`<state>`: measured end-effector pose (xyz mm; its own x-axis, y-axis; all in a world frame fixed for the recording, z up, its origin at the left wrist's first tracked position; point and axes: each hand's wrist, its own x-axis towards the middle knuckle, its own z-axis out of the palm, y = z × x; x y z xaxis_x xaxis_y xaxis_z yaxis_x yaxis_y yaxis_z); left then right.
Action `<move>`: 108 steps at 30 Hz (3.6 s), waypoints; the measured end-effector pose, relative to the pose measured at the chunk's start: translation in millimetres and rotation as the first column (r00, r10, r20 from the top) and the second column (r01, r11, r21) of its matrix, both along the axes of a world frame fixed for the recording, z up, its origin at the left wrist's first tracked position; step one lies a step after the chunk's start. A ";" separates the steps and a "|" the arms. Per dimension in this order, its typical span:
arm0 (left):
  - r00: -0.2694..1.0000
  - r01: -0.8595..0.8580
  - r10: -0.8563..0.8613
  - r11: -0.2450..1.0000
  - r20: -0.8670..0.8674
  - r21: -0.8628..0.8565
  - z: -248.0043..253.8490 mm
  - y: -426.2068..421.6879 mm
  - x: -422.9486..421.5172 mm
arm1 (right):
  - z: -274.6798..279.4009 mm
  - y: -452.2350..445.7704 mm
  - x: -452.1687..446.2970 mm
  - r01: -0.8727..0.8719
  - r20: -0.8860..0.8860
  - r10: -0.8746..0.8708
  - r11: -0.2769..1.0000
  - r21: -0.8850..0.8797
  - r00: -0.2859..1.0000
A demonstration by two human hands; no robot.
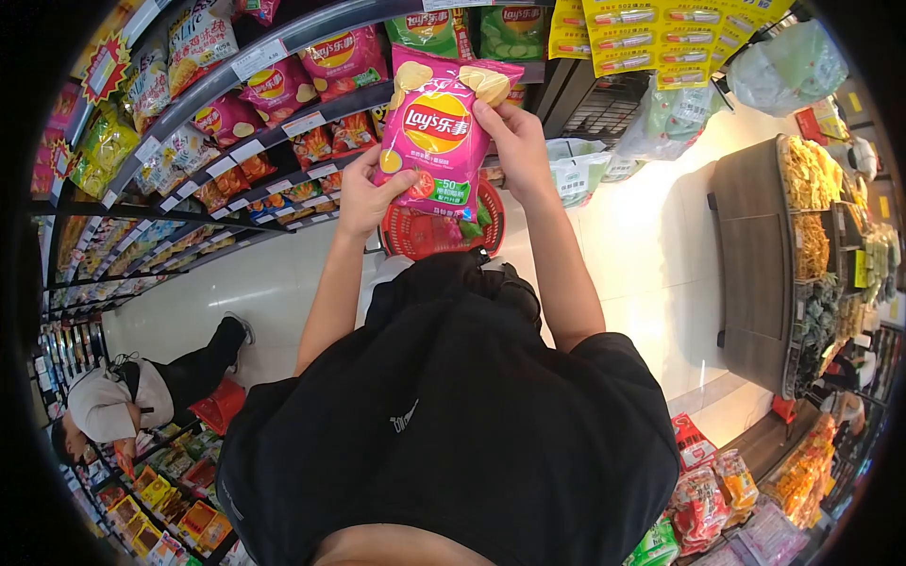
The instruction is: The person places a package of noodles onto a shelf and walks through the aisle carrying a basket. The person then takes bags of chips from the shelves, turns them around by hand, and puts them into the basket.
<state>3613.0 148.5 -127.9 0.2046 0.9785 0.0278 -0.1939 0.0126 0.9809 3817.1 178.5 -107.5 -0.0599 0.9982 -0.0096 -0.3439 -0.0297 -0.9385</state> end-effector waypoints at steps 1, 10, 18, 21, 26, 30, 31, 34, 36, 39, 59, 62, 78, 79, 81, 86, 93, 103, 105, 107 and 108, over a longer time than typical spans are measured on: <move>1.000 -0.002 0.002 1.000 -0.003 -0.001 -0.5 -0.3 -0.2 | -1.1 1.7 1.5 0.000 0.023 0.000 1.000 0.013 1.000; 1.000 -0.002 0.002 1.000 -0.019 0.012 1.6 -0.1 -0.4 | -8.7 6.9 1.2 0.015 -0.053 -0.014 0.999 0.031 0.998; 0.992 0.050 -0.050 0.999 -0.112 -0.004 -6.5 5.5 -6.4 | -8.8 12.5 12.8 0.052 -0.061 -0.051 0.999 0.009 0.997; 0.974 0.072 -0.082 0.996 -0.211 -0.055 -10.0 7.5 -10.3 | -6.2 16.0 13.5 0.083 0.074 -0.082 0.996 -0.017 0.994; 0.983 0.093 -0.113 0.986 -0.147 -0.135 -6.4 7.1 -8.2 | -8.9 17.7 12.3 0.098 0.039 -0.097 0.995 -0.018 0.995; 0.978 0.124 -0.154 0.972 -0.138 -0.202 -11.9 7.5 -12.9 | -14.9 18.2 12.3 0.088 0.025 -0.088 0.996 -0.026 0.996; 0.979 0.122 -0.152 0.971 -0.134 -0.207 -13.3 7.6 -14.4 | -16.8 18.2 12.2 0.086 0.028 -0.085 0.996 -0.032 0.996; 0.976 0.130 -0.162 0.969 -0.145 -0.210 -17.5 7.2 -18.5 | -24.1 19.1 11.0 0.074 0.040 -0.071 0.995 -0.066 0.997; 0.979 0.161 -0.173 0.980 -0.106 -0.118 -24.3 8.1 -21.5 | -29.2 21.0 10.4 0.068 0.037 -0.065 0.994 -0.089 0.997; 0.964 0.164 -0.217 0.940 -0.155 -0.299 -19.9 5.3 -31.9 | -37.7 27.1 17.2 0.071 0.004 -0.071 0.996 -0.052 0.997; 0.853 -0.190 0.479 0.652 0.205 -0.734 -297.6 -57.4 -25.4 | -270.7 15.0 -26.6 -0.285 0.294 0.544 0.740 -0.609 0.786; 0.837 -0.444 0.529 0.507 -0.140 -0.739 -358.8 -60.3 -11.0 | -317.7 10.9 -33.8 -0.273 0.218 0.591 0.627 -0.729 0.777; 0.782 -0.566 0.028 0.453 -0.623 -0.689 -602.2 -41.9 -40.3 | -566.7 41.5 -69.6 -0.148 0.390 0.694 0.580 -0.801 0.605; 0.737 -0.610 0.035 0.464 -0.675 -0.642 -612.8 -45.6 -42.3 | -587.4 43.4 -73.0 -0.158 0.409 0.720 0.578 -0.801 0.561; 0.766 -0.568 -0.004 0.462 -0.642 -0.681 -618.8 -45.2 -48.7 | -639.8 35.1 -73.8 -0.227 0.398 0.627 0.683 -0.695 0.670; 0.841 -0.345 -0.106 0.651 -0.531 -0.676 -627.6 -48.7 -51.2 | -725.0 34.4 -73.8 -0.179 0.824 0.506 0.813 -0.555 -0.256; 0.850 -0.294 -0.152 0.658 -0.504 -0.694 -620.5 -45.8 -53.5 | -773.7 45.4 -59.6 -0.397 0.792 0.602 0.755 -0.522 0.105; 0.846 -0.275 -0.157 0.692 -0.510 -0.668 -627.0 -44.7 -51.1 | -773.5 72.7 -58.9 -0.284 0.916 0.398 0.874 -0.393 -0.041; 0.857 -0.255 -0.182 0.663 -0.482 -0.704 -625.4 -45.3 -51.1 | -771.1 71.2 -54.3 -0.228 0.907 0.401 0.902 -0.367 0.130; 0.852 -0.249 -0.196 0.664 -0.485 -0.705 -627.1 -44.8 -52.0 | -760.4 66.5 -58.0 -0.202 0.944 0.331 0.925 -0.322 0.008; 0.850 -0.245 -0.204 0.663 -0.486 -0.707 -627.1 -44.9 -50.9 | -747.6 63.0 -63.3 -0.189 0.959 0.256 0.943 -0.276 -0.121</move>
<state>3562.2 103.6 -754.9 -0.0529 0.6273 -0.7770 0.2900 0.7542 0.5891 3753.8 241.5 -855.1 -0.1721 0.9275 -0.3319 0.9617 0.0852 -0.2604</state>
